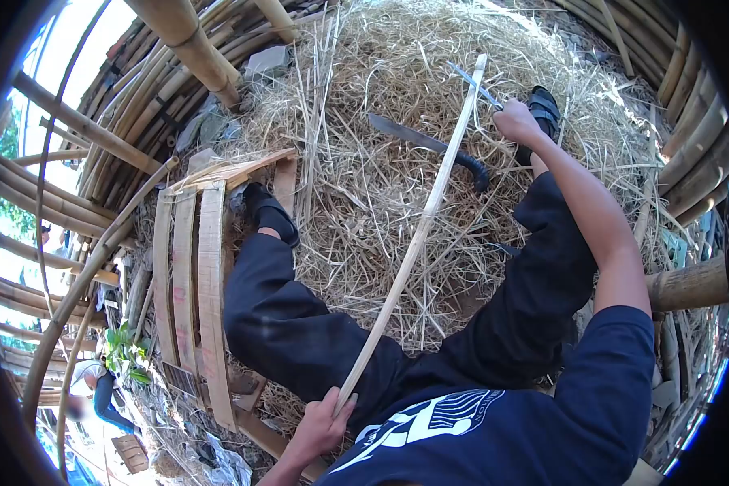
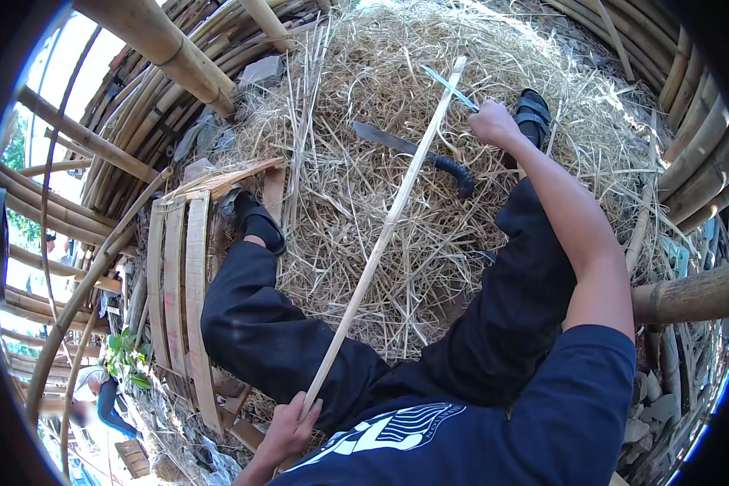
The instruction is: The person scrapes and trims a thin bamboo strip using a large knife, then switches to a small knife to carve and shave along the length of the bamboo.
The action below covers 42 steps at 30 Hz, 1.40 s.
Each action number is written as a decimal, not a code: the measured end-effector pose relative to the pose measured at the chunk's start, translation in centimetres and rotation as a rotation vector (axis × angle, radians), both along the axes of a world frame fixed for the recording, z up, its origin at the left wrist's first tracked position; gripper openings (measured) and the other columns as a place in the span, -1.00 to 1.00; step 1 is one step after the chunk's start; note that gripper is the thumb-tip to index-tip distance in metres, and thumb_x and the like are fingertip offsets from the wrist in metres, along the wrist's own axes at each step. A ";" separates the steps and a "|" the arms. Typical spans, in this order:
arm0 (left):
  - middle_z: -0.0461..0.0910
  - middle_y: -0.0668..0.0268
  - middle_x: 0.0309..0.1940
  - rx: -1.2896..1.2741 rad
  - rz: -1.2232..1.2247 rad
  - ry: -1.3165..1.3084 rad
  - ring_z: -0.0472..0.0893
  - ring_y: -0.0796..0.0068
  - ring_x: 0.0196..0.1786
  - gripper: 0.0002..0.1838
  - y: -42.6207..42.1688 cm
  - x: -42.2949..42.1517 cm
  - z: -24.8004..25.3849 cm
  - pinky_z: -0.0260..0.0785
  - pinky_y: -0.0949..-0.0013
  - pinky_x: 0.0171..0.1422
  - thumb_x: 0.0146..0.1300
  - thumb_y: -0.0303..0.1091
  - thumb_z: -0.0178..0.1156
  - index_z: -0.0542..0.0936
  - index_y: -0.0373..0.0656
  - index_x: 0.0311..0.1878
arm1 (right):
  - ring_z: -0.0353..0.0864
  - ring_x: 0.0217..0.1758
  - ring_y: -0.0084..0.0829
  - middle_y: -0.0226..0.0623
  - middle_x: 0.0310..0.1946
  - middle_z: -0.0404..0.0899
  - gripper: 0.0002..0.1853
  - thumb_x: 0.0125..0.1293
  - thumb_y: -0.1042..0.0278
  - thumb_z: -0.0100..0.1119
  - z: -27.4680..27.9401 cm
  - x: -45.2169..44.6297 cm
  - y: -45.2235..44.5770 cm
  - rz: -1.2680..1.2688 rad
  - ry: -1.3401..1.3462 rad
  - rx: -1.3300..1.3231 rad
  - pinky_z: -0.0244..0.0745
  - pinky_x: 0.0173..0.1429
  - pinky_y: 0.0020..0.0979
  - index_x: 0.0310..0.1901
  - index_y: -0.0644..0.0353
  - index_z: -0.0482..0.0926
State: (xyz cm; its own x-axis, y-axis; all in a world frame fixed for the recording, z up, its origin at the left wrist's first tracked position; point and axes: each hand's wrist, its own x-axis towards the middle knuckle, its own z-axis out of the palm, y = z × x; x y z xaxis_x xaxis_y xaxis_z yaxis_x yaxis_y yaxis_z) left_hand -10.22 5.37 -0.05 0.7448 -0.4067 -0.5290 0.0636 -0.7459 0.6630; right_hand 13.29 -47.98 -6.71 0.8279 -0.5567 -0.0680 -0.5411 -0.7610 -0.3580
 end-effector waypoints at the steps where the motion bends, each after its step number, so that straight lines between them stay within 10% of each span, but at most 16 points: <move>1: 0.43 0.03 -0.68 0.000 -0.003 0.002 0.52 -0.08 -0.57 -0.77 0.2 0.0 0.0 0.23 0.15 -0.53 0.38 -0.27 0.12 0.36 -0.21 -0.28 | 0.63 -0.05 0.08 0.27 -0.18 0.59 -0.62 0.09 0.29 -0.02 -0.1 0.2 -0.6 0.001 0.002 0.000 0.51 0.09 -0.15 -0.23 0.47 0.62; 4: 0.42 0.06 -0.68 -0.006 -0.003 0.034 0.50 -0.04 -0.58 -0.79 1.7 -0.1 -1.6 0.23 0.16 -0.51 0.37 -0.29 0.12 0.38 -0.22 -0.28 | 0.66 -0.19 0.08 0.23 -0.31 0.62 -0.55 0.11 0.17 0.04 -0.6 0.7 -3.0 0.163 0.050 -0.018 0.55 -0.04 -0.14 -0.30 0.56 0.58; 5: 0.42 0.07 -0.68 -0.033 -0.004 0.061 0.49 -0.03 -0.59 -0.79 2.2 0.0 -1.8 0.22 0.16 -0.50 0.37 -0.29 0.12 0.38 -0.22 -0.28 | 0.57 -0.58 -0.16 -0.09 -0.60 0.55 -0.63 0.14 0.16 0.06 -2.1 0.9 -4.4 0.152 -0.009 0.179 0.47 -0.48 -0.18 -0.52 0.40 0.54; 7: 0.41 0.07 -0.68 -0.028 -0.024 0.071 0.47 -0.02 -0.59 -0.79 2.6 0.4 -2.4 0.22 0.16 -0.49 0.37 -0.29 0.11 0.39 -0.22 -0.29 | 0.15 -0.82 -0.52 -0.46 -0.79 0.20 -0.63 0.23 0.20 -0.01 -1.4 0.7 -5.0 0.086 0.329 0.886 0.04 -0.73 -0.39 -0.72 0.08 0.30; 13: 0.38 0.09 -0.68 -0.062 -0.016 0.118 0.43 0.02 -0.60 -0.78 2.5 0.8 -2.6 0.19 0.18 -0.48 0.37 -0.27 0.11 0.40 -0.22 -0.30 | -0.18 -0.81 -0.65 -0.61 -0.81 -0.03 -0.55 0.36 0.24 -0.14 -0.6 -1.0 -3.1 0.097 0.416 1.387 -0.22 -0.68 -0.52 -0.70 -0.11 0.01; 15: 0.39 0.10 -0.68 -0.048 -0.012 0.119 0.43 0.04 -0.61 -0.78 2.2 1.0 -2.4 0.19 0.19 -0.48 0.37 -0.27 0.11 0.41 -0.22 -0.31 | 0.06 -0.84 -0.53 -0.48 -0.80 0.17 -0.62 0.29 0.26 -0.10 -1.4 -0.4 -3.9 0.043 0.449 1.328 0.00 -0.73 -0.41 -0.71 0.02 0.20; 17: 0.38 0.10 -0.69 -0.018 0.032 0.150 0.43 0.06 -0.61 -0.78 1.7 1.1 -1.8 0.19 0.21 -0.48 0.37 -0.27 0.11 0.40 -0.22 -0.32 | 0.54 -0.63 -0.22 -0.11 -0.63 0.52 -0.70 0.19 0.27 -0.06 -1.7 -1.0 -3.0 0.033 0.188 0.269 0.44 -0.51 -0.21 -0.56 0.32 0.49; 18: 0.38 0.10 -0.69 -0.025 0.032 0.151 0.43 0.06 -0.61 -0.78 1.7 1.1 -1.9 0.19 0.21 -0.48 0.37 -0.27 0.11 0.40 -0.22 -0.32 | 0.69 -0.20 -0.01 0.23 -0.32 0.62 -0.60 0.10 0.27 -0.03 0.1 -1.4 -2.0 0.060 0.262 0.142 0.56 -0.09 -0.15 -0.31 0.56 0.57; 21: 0.40 0.08 -0.68 0.021 0.038 0.075 0.47 0.02 -0.59 -0.76 1.3 0.4 -2.2 0.22 0.20 -0.49 0.37 -0.27 0.12 0.39 -0.23 -0.34 | 0.67 -0.09 -0.01 0.19 -0.24 0.63 -0.59 0.08 0.19 0.10 -0.5 -1.7 -2.9 0.141 0.207 -0.158 0.55 0.03 -0.15 -0.25 0.46 0.63; 42: 0.44 -0.16 -0.56 0.069 0.153 0.021 0.51 -0.27 -0.35 -0.85 -0.6 -0.3 -4.0 0.25 0.00 -0.50 0.40 -0.30 0.02 0.50 -0.14 -0.23 | 0.68 -0.12 -0.06 0.06 -0.28 0.67 -0.77 0.00 0.35 0.15 -3.3 4.9 -5.6 0.275 0.284 -0.405 0.58 0.03 -0.18 -0.35 0.31 0.68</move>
State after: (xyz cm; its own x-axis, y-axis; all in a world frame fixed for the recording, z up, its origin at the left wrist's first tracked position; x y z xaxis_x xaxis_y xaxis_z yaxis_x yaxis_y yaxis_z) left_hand -10.48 4.77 -4.06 0.7836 -0.2513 -0.5681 0.1938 -0.7700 0.6079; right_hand 18.22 -53.54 -9.98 0.9267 -0.3508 -0.1349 -0.3358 -0.9340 0.1222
